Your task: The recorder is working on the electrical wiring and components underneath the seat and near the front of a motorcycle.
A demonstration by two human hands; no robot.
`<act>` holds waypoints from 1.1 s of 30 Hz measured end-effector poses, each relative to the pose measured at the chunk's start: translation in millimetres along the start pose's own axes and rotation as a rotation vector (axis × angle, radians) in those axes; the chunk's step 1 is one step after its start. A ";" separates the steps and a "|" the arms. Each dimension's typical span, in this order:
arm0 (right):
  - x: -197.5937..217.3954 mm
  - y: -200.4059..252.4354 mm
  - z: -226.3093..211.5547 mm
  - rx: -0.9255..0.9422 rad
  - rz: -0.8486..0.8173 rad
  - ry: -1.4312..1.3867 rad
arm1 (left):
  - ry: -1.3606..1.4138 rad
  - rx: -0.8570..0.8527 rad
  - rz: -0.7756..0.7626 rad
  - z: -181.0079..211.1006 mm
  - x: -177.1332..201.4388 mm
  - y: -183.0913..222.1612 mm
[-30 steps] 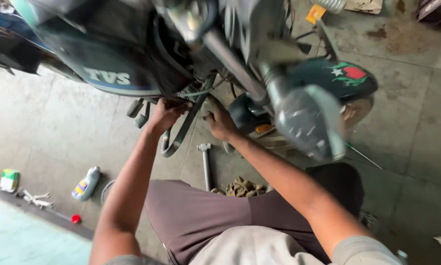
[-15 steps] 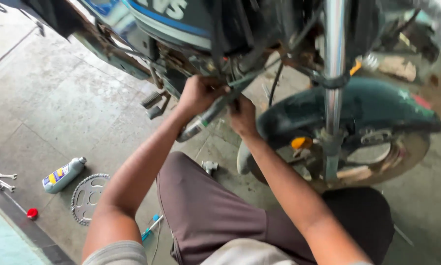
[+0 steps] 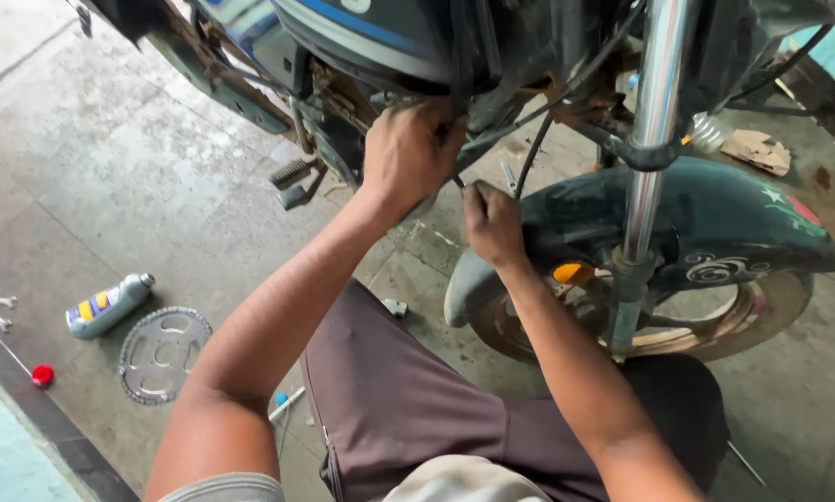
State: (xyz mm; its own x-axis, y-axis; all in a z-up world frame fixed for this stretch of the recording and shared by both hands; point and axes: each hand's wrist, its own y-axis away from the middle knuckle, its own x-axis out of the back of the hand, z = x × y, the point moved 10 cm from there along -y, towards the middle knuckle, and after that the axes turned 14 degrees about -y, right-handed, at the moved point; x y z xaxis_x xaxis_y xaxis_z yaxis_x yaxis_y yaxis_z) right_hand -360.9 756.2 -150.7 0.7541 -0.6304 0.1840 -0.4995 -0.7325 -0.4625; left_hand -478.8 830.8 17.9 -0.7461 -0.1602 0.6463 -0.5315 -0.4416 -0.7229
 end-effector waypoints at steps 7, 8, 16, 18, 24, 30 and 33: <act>10.3 -2.2 17.8 -0.082 -0.071 -0.229 | 0.017 0.070 -0.057 -7.8 -13.4 0.2; 13.8 -0.4 20.3 -0.104 -0.053 -0.230 | 0.040 0.071 -0.053 -6.1 -13.6 2.8; 6.7 7.1 14.2 -0.311 0.045 -0.848 | -0.019 0.114 -0.068 -4.2 -11.9 10.3; -7.0 8.2 25.5 -0.464 0.070 -1.132 | -0.022 0.157 -0.125 -7.9 -17.8 9.5; -15.5 -14.8 52.2 -0.469 0.018 -1.479 | -0.100 0.127 -0.284 -20.4 -37.8 0.9; 15.2 -21.9 73.5 -0.501 0.181 -0.985 | -0.143 0.090 -0.254 -17.1 -57.2 -3.8; 10.1 -11.2 63.0 -0.499 0.096 -0.957 | -0.111 0.148 -0.289 -21.3 -60.9 -0.6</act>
State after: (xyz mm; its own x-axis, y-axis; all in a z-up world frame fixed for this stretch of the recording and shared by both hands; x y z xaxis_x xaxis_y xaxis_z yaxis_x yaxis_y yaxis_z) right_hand -320.8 774.1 -198.3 0.6143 -0.3870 -0.6877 -0.5279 -0.8493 0.0064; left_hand -441.6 859.6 -26.2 -0.5203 -0.1015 0.8479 -0.6444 -0.6049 -0.4678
